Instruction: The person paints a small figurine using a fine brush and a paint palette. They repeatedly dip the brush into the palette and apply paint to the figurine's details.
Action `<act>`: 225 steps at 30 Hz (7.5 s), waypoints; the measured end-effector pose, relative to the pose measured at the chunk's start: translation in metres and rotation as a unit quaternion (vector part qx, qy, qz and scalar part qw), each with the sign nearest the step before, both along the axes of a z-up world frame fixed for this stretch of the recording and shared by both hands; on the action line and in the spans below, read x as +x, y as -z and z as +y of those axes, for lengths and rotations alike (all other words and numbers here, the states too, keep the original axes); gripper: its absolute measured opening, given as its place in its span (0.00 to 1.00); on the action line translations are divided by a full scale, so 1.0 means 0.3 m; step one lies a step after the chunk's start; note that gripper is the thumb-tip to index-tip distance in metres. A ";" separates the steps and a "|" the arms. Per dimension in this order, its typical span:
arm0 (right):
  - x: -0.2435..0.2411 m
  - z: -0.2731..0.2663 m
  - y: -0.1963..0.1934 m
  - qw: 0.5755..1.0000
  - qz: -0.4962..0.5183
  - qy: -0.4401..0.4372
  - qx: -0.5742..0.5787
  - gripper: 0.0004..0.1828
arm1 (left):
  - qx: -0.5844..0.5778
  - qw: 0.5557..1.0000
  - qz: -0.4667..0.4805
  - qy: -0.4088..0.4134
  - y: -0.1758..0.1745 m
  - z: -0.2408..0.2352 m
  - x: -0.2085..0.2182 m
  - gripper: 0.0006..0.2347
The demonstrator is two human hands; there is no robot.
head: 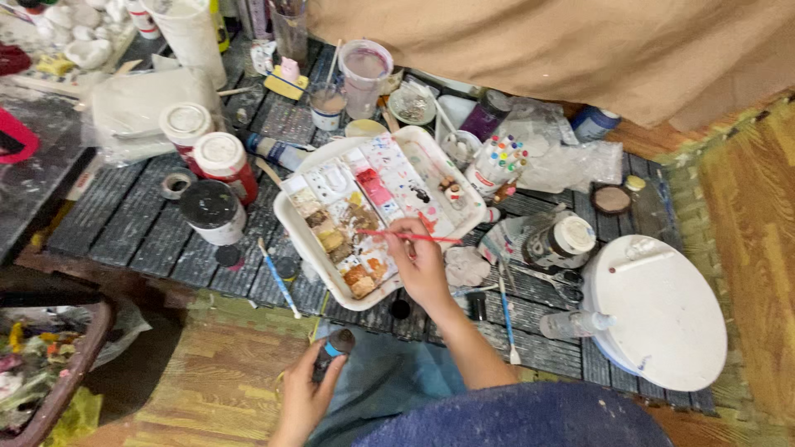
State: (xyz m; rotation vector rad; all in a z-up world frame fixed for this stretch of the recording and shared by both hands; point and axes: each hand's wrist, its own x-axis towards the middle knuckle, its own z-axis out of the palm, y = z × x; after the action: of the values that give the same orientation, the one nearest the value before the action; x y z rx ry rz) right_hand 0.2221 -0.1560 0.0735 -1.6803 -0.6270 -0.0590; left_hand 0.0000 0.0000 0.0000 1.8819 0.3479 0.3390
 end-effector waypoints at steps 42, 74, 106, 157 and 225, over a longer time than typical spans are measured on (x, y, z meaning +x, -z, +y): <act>0.112 0.177 -0.168 0.977 -0.043 0.057 -0.201 0.07 | 0.004 1.000 -0.010 -0.021 -0.066 0.069 0.019 0.16; -0.025 -0.165 -0.044 0.977 -0.212 0.007 0.011 0.11 | -0.024 0.999 -0.026 0.026 0.004 0.001 0.030 0.19; -0.399 -0.405 0.033 0.995 -0.047 0.026 -0.086 0.28 | 0.233 0.940 -0.106 0.226 -0.270 -0.154 0.231 0.19; -0.328 -0.499 0.068 0.958 -0.096 0.054 -0.266 0.26 | 0.403 0.848 -0.213 0.270 -0.217 -0.228 0.287 0.21; -0.530 -0.544 0.016 0.848 0.050 0.107 0.517 0.08 | 0.102 0.917 -0.261 0.284 -0.578 -0.152 0.350 0.26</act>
State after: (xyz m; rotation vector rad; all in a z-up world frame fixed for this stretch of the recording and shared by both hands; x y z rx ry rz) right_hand 0.0630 -0.3193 0.0689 -0.6750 -0.2241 -0.3979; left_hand 0.1049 -0.0456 0.1735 1.9109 -0.6082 0.4708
